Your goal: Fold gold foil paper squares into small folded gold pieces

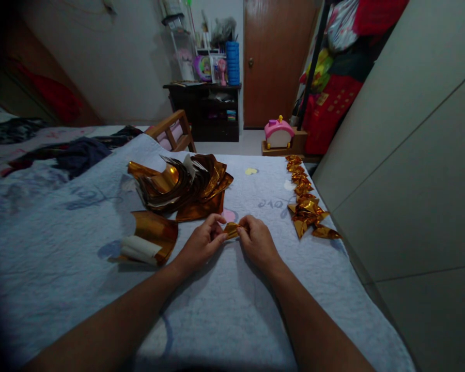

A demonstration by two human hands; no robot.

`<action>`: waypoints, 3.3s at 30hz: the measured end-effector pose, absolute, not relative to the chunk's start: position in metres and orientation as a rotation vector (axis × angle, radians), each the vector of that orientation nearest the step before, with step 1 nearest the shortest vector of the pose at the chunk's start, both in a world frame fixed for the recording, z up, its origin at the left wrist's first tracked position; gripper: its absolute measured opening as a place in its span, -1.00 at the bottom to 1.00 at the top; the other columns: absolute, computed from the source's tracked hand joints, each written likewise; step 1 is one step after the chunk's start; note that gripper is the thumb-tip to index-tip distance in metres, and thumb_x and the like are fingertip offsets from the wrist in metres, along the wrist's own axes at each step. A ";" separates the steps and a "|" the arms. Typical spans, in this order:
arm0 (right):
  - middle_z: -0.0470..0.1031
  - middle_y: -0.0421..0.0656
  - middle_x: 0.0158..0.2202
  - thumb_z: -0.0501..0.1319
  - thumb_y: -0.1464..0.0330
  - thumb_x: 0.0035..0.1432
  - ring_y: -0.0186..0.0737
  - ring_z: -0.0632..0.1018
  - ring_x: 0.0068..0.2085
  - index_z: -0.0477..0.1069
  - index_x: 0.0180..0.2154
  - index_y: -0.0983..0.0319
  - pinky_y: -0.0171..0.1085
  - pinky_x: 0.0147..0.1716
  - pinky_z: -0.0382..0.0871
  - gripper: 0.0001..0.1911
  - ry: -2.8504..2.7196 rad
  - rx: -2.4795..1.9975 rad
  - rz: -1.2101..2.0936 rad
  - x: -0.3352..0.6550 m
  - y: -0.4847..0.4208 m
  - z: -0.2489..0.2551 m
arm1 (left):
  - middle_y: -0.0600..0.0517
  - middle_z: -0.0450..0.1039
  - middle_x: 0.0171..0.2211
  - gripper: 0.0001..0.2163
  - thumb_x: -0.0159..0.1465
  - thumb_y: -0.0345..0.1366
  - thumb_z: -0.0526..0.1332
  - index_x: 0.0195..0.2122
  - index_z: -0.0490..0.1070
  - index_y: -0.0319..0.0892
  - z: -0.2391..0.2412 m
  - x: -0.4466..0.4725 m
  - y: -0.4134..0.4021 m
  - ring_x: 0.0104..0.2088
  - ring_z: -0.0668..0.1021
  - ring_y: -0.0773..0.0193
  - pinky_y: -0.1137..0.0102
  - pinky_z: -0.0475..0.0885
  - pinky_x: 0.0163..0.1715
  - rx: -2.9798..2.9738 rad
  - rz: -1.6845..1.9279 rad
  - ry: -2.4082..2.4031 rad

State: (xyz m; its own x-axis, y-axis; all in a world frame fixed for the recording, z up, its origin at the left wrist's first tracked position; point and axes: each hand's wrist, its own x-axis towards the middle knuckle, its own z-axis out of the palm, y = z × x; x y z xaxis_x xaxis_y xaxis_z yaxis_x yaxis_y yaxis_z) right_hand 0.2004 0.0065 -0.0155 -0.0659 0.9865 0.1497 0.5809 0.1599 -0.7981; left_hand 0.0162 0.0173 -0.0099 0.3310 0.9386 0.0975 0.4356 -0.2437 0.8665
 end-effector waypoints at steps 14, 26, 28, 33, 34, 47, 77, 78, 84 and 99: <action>0.46 -0.19 -0.38 0.08 0.42 0.19 -0.21 0.44 -0.34 0.33 -0.33 0.18 -0.28 -0.31 0.27 -0.92 -1.750 -1.514 0.700 0.201 0.007 -0.015 | 0.12 0.38 -0.38 -0.63 0.27 -0.43 0.12 0.10 0.24 -0.09 -0.013 0.018 0.015 -0.33 0.50 0.25 0.38 0.36 -0.26 1.937 0.784 1.219; 0.49 -0.12 -0.34 0.10 0.51 0.23 -0.14 0.43 -0.25 0.39 -0.30 0.23 -0.25 -0.22 0.21 -0.87 -1.925 -1.656 0.494 0.200 0.010 -0.019 | 0.01 0.45 -0.32 -0.84 0.34 -0.43 0.10 -0.10 0.37 -0.13 -0.017 0.021 0.015 -0.24 0.47 0.14 0.31 0.31 -0.23 2.256 0.623 1.309; 0.50 -0.12 -0.35 0.12 0.51 0.24 -0.14 0.42 -0.26 0.41 -0.31 0.23 -0.24 -0.23 0.19 -0.87 -1.962 -1.693 0.451 0.200 0.010 -0.019 | -0.01 0.46 -0.30 -0.89 0.36 -0.41 0.10 -0.17 0.40 -0.13 -0.017 0.021 0.014 -0.23 0.46 0.11 0.28 0.29 -0.21 2.331 0.572 1.331; 0.50 -0.08 -0.27 0.17 0.51 0.25 -0.10 0.42 -0.19 0.47 -0.27 0.24 -0.21 -0.17 0.18 -0.88 -2.050 -1.741 0.310 0.198 0.010 -0.023 | -0.05 0.47 -0.20 -0.92 0.36 -0.39 0.15 -0.27 0.42 -0.14 -0.015 0.022 0.014 -0.11 0.44 0.08 0.25 0.28 -0.11 2.376 0.524 1.406; 0.49 -0.07 -0.24 0.18 0.51 0.25 -0.09 0.41 -0.16 0.48 -0.26 0.24 -0.21 -0.15 0.18 -0.88 -2.057 -1.745 0.281 0.197 0.010 -0.023 | -0.05 0.47 -0.18 -0.92 0.36 -0.38 0.16 -0.27 0.43 -0.15 -0.015 0.022 0.014 -0.10 0.43 0.08 0.25 0.28 -0.11 2.367 0.518 1.417; 0.48 -0.08 -0.21 0.24 0.28 0.29 -0.05 0.40 -0.14 0.45 -0.27 0.22 -0.15 -0.19 0.11 -0.86 -2.141 -1.788 0.165 0.188 0.001 -0.017 | -0.03 0.43 -0.07 -0.91 0.38 -0.29 0.16 -0.15 0.43 -0.08 -0.016 0.017 0.009 -0.02 0.38 0.02 0.11 0.20 0.05 2.410 0.351 1.536; 0.36 -0.02 0.08 0.25 0.22 0.24 0.11 0.37 0.11 0.42 0.08 0.06 0.10 0.13 0.12 -0.63 -1.914 -2.051 0.128 0.214 0.006 -0.025 | -0.03 0.39 -0.06 -0.85 0.39 -0.33 0.10 -0.07 0.40 -0.07 -0.016 0.014 0.007 -0.03 0.34 0.04 0.13 0.19 0.07 2.408 0.278 1.516; 0.36 -0.02 0.08 0.24 0.23 0.24 0.11 0.36 0.11 0.42 0.08 0.07 0.10 0.13 0.12 -0.63 -1.903 -2.051 0.129 0.217 0.007 -0.026 | -0.03 0.38 -0.06 -0.85 0.39 -0.34 0.09 -0.08 0.40 -0.07 -0.015 0.014 0.007 -0.03 0.34 0.05 0.13 0.19 0.08 2.408 0.282 1.513; 0.38 0.00 0.03 0.19 0.31 0.22 0.10 0.35 0.08 0.37 0.05 0.16 0.07 0.10 0.15 -0.65 -1.850 -1.952 0.078 0.223 0.007 -0.029 | -0.02 0.39 -0.07 -0.85 0.37 -0.36 0.09 -0.09 0.39 -0.06 -0.015 0.012 0.008 -0.03 0.34 0.06 0.13 0.18 0.09 2.382 0.315 1.485; 0.39 0.07 0.11 0.20 0.05 0.22 0.11 0.32 0.13 0.29 0.13 0.25 0.04 0.17 0.06 -0.43 -2.166 -1.735 0.166 0.181 0.000 -0.025 | -0.08 0.39 -0.04 -0.81 0.37 -0.41 0.03 -0.04 0.34 -0.15 -0.015 0.007 0.010 -0.01 0.35 0.04 0.15 0.22 0.06 2.466 0.223 1.392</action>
